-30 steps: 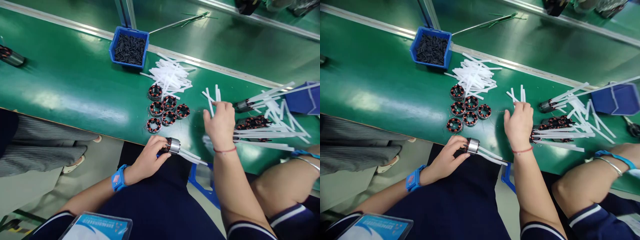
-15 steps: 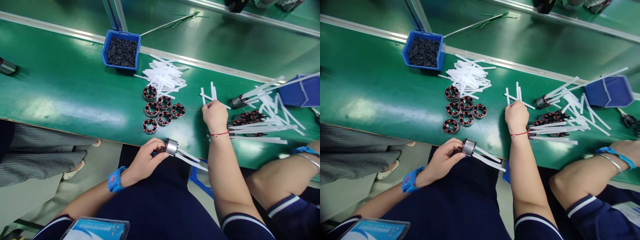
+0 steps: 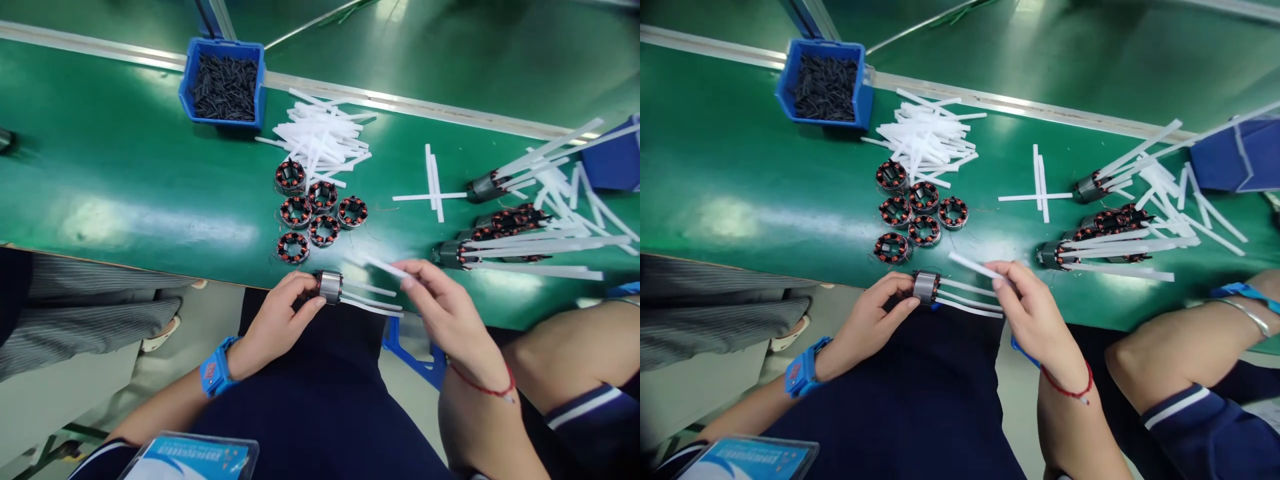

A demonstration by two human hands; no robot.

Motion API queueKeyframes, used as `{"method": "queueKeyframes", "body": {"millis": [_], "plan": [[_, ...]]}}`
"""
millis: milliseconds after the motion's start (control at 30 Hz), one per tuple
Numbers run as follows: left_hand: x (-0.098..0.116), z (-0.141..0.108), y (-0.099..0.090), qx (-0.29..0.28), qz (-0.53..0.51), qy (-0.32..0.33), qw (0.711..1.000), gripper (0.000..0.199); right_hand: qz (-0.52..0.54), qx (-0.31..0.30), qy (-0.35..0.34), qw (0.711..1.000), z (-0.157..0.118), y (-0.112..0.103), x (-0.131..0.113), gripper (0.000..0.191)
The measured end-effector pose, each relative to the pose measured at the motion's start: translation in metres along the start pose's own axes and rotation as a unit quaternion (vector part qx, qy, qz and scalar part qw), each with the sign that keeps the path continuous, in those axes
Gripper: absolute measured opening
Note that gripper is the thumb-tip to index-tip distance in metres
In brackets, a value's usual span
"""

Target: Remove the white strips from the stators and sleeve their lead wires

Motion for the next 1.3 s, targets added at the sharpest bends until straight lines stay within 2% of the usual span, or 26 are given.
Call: {"method": "queueKeyframes", "body": {"millis": [67, 167, 333, 500, 633, 733, 833, 967, 1067, 1167, 1300], "plan": [[-0.002, -0.001, 0.001, -0.001, 0.011, -0.004, 1.000, 0.009, -0.008, -0.028, 0.010, 1.000, -0.015, 0.006, 0.002, 0.023], [-0.002, 0.000, 0.001, 0.005, 0.027, 0.001, 1.000, 0.010, -0.025, -0.040, 0.010, 0.999, -0.023, 0.015, 0.004, 0.022], [-0.002, 0.001, 0.001, 0.009, 0.040, 0.011, 0.999, 0.015, -0.023, -0.075, 0.006, 0.997, -0.012, 0.039, 0.004, 0.020], [0.001, -0.002, 0.004, -0.036, 0.005, 0.038, 0.999, 0.026, -0.017, -0.135, -0.004, 0.991, -0.001, 0.066, -0.005, 0.018], [0.001, -0.003, 0.005, -0.046, -0.022, 0.046, 0.998, 0.029, -0.019, -0.158, 0.002, 0.987, 0.000, 0.076, -0.010, 0.018], [0.000, -0.003, 0.004, -0.037, -0.036, 0.051, 0.997, 0.026, 0.032, -0.151, 0.020, 0.988, -0.001, 0.079, -0.007, 0.013], [0.001, -0.003, 0.004, -0.037, -0.034, 0.055, 0.997, 0.020, 0.102, -0.139, 0.066, 0.983, -0.004, 0.082, 0.004, 0.014], [0.001, -0.006, -0.001, -0.006, -0.031, 0.059, 0.998, 0.014, 0.203, -0.127, 0.134, 0.962, -0.006, 0.088, 0.016, 0.018], [0.002, -0.010, -0.006, 0.026, -0.055, 0.079, 0.995, 0.013, 0.257, -0.113, 0.159, 0.947, -0.005, 0.089, 0.020, 0.019], [0.003, -0.011, -0.008, 0.035, -0.086, 0.090, 0.992, 0.014, 0.246, -0.103, 0.162, 0.950, -0.007, 0.088, 0.023, 0.019], [0.002, -0.007, -0.003, -0.013, -0.088, 0.038, 0.995, 0.008, 0.154, -0.060, 0.126, 0.978, -0.009, 0.082, 0.025, 0.022]]}}
Point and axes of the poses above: each hand's wrist, its own z-axis towards the middle knuckle, its own y-axis out of the palm, x = y × z, the point moved 7 cm from there along z, towards the middle knuckle, and after that the axes turned 14 degrees about z, right-handed, at the moved point
